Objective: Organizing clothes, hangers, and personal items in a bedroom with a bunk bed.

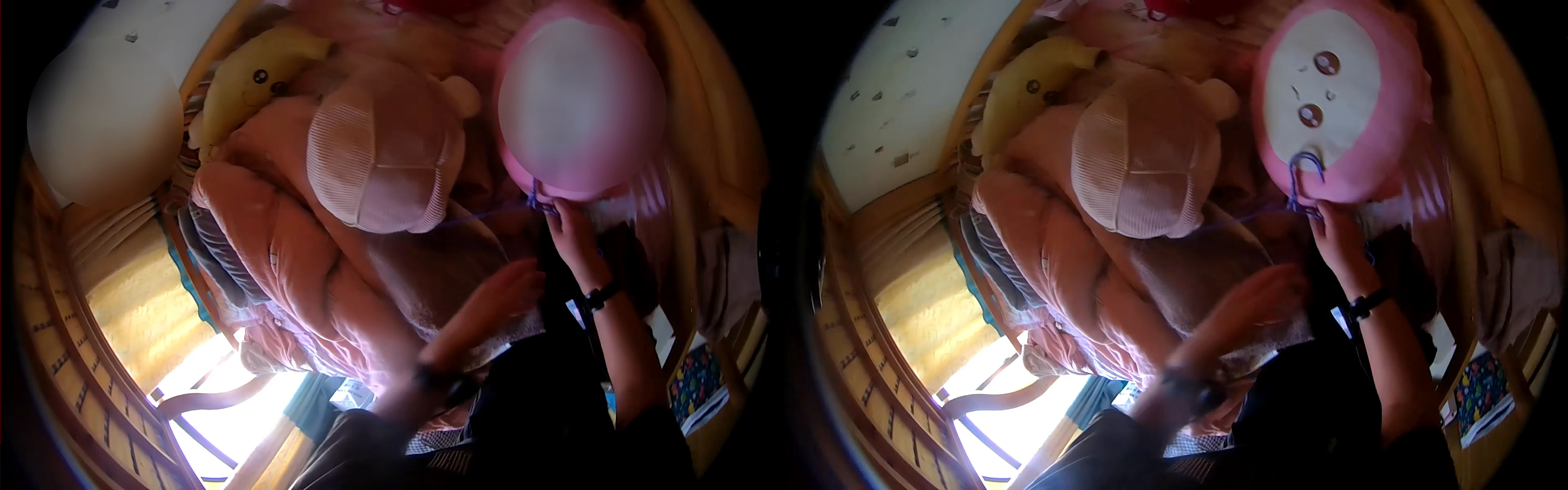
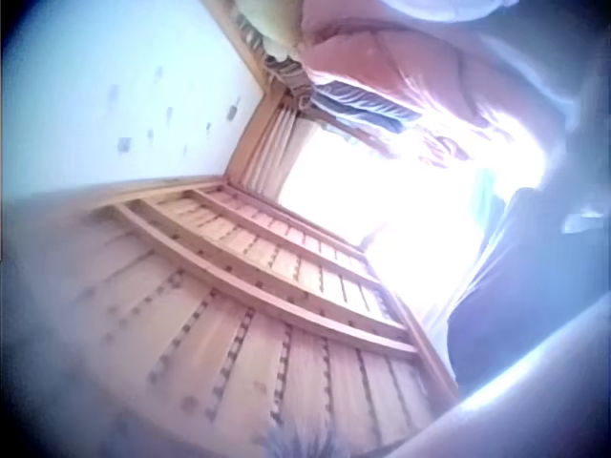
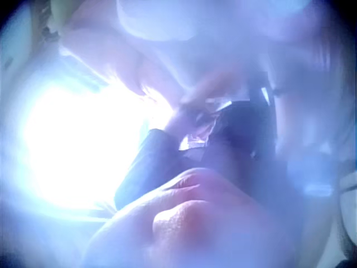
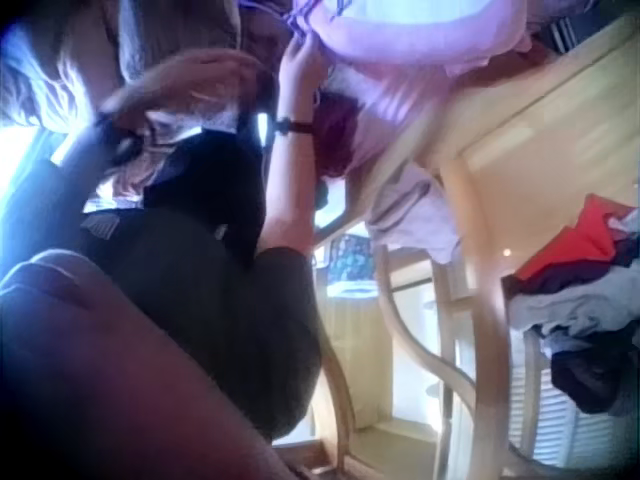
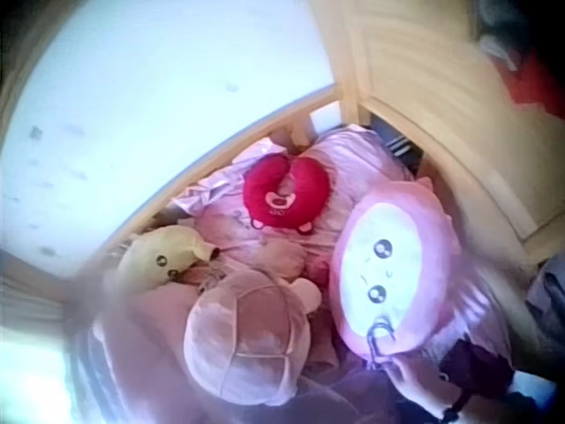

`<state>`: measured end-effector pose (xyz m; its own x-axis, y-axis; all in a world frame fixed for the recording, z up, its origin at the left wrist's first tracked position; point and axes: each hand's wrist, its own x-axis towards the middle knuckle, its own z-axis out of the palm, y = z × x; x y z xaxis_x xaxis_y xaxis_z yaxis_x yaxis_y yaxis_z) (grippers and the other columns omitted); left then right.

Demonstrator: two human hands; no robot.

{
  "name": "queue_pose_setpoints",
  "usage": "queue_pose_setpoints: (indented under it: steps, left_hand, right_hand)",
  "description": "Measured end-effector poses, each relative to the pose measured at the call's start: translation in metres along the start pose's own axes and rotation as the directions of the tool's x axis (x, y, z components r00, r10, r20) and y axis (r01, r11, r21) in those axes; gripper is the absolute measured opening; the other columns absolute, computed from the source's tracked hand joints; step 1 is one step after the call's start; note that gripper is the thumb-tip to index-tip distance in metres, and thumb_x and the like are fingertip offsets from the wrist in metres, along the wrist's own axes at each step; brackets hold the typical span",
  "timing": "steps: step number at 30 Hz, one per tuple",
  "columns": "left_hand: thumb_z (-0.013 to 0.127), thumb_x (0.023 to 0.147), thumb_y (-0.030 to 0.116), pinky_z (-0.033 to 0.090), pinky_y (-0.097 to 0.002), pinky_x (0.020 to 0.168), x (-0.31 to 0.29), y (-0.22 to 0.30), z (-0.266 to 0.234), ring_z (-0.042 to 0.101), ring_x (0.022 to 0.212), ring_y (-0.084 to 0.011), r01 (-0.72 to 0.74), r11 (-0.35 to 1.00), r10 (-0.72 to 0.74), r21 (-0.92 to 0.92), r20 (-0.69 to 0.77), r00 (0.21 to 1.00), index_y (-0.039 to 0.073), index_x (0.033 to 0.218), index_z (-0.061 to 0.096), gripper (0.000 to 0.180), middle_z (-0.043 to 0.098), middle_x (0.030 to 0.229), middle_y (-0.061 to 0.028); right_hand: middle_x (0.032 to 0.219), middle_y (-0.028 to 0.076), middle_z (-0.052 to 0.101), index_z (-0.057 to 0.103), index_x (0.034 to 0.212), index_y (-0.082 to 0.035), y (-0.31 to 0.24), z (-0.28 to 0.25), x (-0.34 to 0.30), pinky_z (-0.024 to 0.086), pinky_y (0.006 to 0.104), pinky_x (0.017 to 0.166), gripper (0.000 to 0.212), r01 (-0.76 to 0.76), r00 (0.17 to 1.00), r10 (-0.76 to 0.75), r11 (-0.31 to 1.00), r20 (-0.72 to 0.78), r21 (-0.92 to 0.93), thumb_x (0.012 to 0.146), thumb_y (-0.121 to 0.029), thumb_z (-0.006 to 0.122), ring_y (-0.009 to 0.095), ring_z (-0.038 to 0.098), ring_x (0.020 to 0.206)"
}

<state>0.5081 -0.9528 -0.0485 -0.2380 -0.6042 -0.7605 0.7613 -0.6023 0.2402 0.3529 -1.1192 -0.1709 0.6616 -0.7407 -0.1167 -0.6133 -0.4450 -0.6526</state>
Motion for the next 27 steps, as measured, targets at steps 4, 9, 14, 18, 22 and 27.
queue_pose_setpoints:
  steps: [4,9,14,18,22,27]
  left_hand:
    - [0.052,0.106,0.020,0.056,-0.0338,0.081,-0.043,0.229,-0.092,0.070,0.095,-0.0249,-0.701,0.275,0.878,0.658,0.126,0.463,-0.002,0.125,0.062,0.031,0.069,0.108,-0.0154]
    - [0.051,0.107,0.026,0.055,-0.0419,0.086,0.005,0.432,-0.234,0.067,0.094,-0.0318,0.130,-0.162,0.921,0.978,0.103,0.376,0.002,0.126,0.065,0.034,0.070,0.111,-0.0196]
    - [0.051,0.107,0.027,0.054,-0.0424,0.087,0.065,0.423,-0.335,0.066,0.098,-0.0324,0.535,-0.138,0.803,0.833,-0.222,0.553,0.003,0.128,0.065,0.035,0.069,0.117,-0.0196]
    - [0.051,0.106,0.028,0.054,-0.0427,0.087,0.092,0.417,-0.352,0.066,0.101,-0.0329,0.478,-0.012,0.792,0.878,-0.284,0.540,0.003,0.129,0.065,0.036,0.069,0.121,-0.0196]
    - [0.051,0.106,0.029,0.054,-0.0431,0.088,0.072,0.455,-0.375,0.066,0.104,-0.0334,0.391,0.306,0.843,0.868,-0.438,0.313,0.004,0.130,0.065,0.037,0.068,0.125,-0.0196]
    - [0.051,0.105,0.034,0.054,-0.0429,0.085,0.150,0.429,-0.344,0.067,0.106,-0.0332,0.689,-0.392,0.789,0.610,-0.163,0.593,0.008,0.130,0.065,0.038,0.068,0.133,-0.0130]
  right_hand:
    - [0.104,0.022,0.069,0.064,0.116,-0.003,0.027,-0.016,-0.001,0.052,0.0518,0.087,0.027,-0.058,0.990,0.063,0.997,0.127,-0.042,0.091,-0.011,0.068,0.045,0.064,0.097]
    - [0.106,0.023,0.068,0.064,0.117,-0.005,-0.007,-0.005,0.021,0.051,0.0543,0.089,0.027,0.086,0.988,-0.077,0.994,0.137,-0.065,0.091,-0.011,0.067,0.045,0.064,0.101]
    - [0.094,0.021,0.070,0.064,0.115,-0.008,-0.001,-0.014,0.005,0.054,0.0519,0.069,0.020,0.068,0.984,-0.055,0.995,0.171,-0.071,0.096,-0.013,0.064,0.043,0.068,0.079]
    - [0.091,0.018,0.071,0.066,0.112,-0.009,-0.022,-0.059,-0.029,0.057,0.0491,0.070,0.019,0.056,0.994,-0.063,0.995,0.091,0.078,0.094,-0.007,0.063,0.040,0.071,0.081]
    - [0.100,0.015,0.075,0.068,0.112,-0.009,-0.029,-0.065,-0.041,0.061,0.0423,0.076,0.023,0.159,0.986,-0.166,0.964,0.015,0.214,0.092,0.000,0.064,0.035,0.074,0.088]
    - [0.095,0.014,0.074,0.070,0.111,-0.009,-0.018,-0.058,-0.066,0.060,0.0402,0.069,0.023,0.060,0.995,-0.044,0.982,-0.094,0.177,0.090,0.001,0.068,0.033,0.075,0.082]
